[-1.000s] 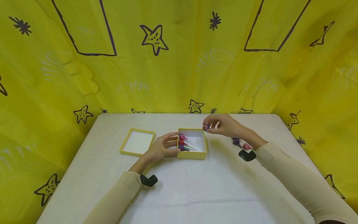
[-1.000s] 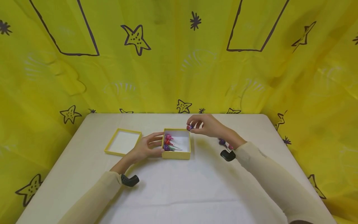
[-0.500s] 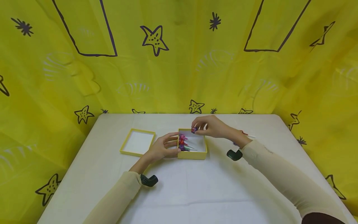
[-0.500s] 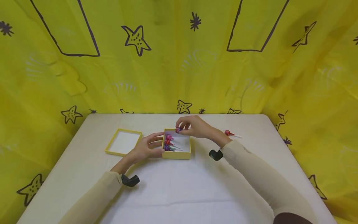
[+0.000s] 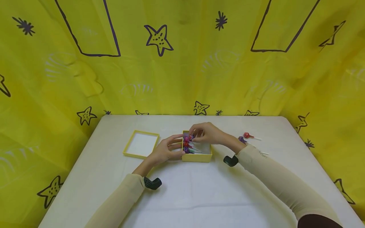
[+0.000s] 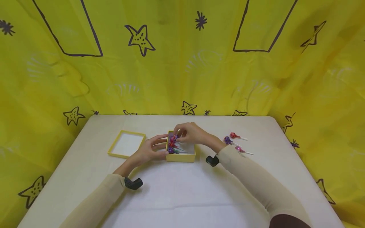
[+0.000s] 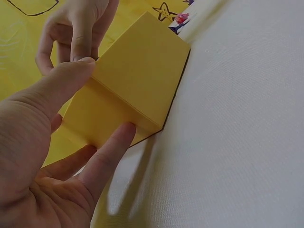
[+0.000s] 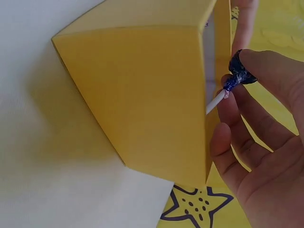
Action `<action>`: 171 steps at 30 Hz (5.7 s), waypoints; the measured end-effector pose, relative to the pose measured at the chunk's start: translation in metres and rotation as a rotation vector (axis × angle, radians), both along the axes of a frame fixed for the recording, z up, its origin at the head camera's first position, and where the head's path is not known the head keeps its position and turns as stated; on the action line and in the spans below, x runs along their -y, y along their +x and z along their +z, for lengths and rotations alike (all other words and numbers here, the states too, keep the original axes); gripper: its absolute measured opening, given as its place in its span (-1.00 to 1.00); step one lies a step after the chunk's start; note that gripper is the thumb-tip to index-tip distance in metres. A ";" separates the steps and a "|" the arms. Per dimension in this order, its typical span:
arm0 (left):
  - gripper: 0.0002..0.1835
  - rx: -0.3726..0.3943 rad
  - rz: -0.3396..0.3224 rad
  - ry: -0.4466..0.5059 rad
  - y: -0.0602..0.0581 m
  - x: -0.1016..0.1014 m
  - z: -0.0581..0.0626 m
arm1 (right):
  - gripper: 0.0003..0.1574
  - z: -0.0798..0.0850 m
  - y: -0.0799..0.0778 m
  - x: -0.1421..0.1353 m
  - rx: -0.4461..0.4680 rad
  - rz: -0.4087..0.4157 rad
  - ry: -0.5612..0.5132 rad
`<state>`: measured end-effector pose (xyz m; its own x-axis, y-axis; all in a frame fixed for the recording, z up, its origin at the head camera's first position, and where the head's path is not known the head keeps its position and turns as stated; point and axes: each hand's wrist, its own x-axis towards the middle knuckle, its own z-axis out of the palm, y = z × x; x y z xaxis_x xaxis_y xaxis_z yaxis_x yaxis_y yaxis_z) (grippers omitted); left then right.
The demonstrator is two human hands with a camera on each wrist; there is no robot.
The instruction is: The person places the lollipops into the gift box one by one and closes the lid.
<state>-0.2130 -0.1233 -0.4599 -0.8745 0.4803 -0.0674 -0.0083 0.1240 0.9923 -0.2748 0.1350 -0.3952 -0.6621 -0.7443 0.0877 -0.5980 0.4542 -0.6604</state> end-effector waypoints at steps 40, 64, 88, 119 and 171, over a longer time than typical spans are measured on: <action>-0.14 -0.008 -0.013 0.031 -0.001 0.000 -0.002 | -0.82 -0.025 0.009 0.023 0.039 0.003 0.062; -0.15 -0.016 -0.014 0.020 -0.001 0.000 -0.002 | -0.81 -0.023 0.007 0.020 0.031 0.027 0.070; -0.15 0.007 0.018 -0.037 0.000 -0.002 0.000 | -0.62 0.002 0.012 -0.019 -0.025 0.010 0.084; -0.14 -0.009 0.012 -0.001 0.001 -0.002 0.002 | -0.59 0.020 0.019 -0.113 -0.194 -0.221 0.155; -0.13 0.009 0.005 0.029 0.000 -0.003 0.000 | -0.65 -0.037 -0.004 -0.206 -0.063 -0.416 0.292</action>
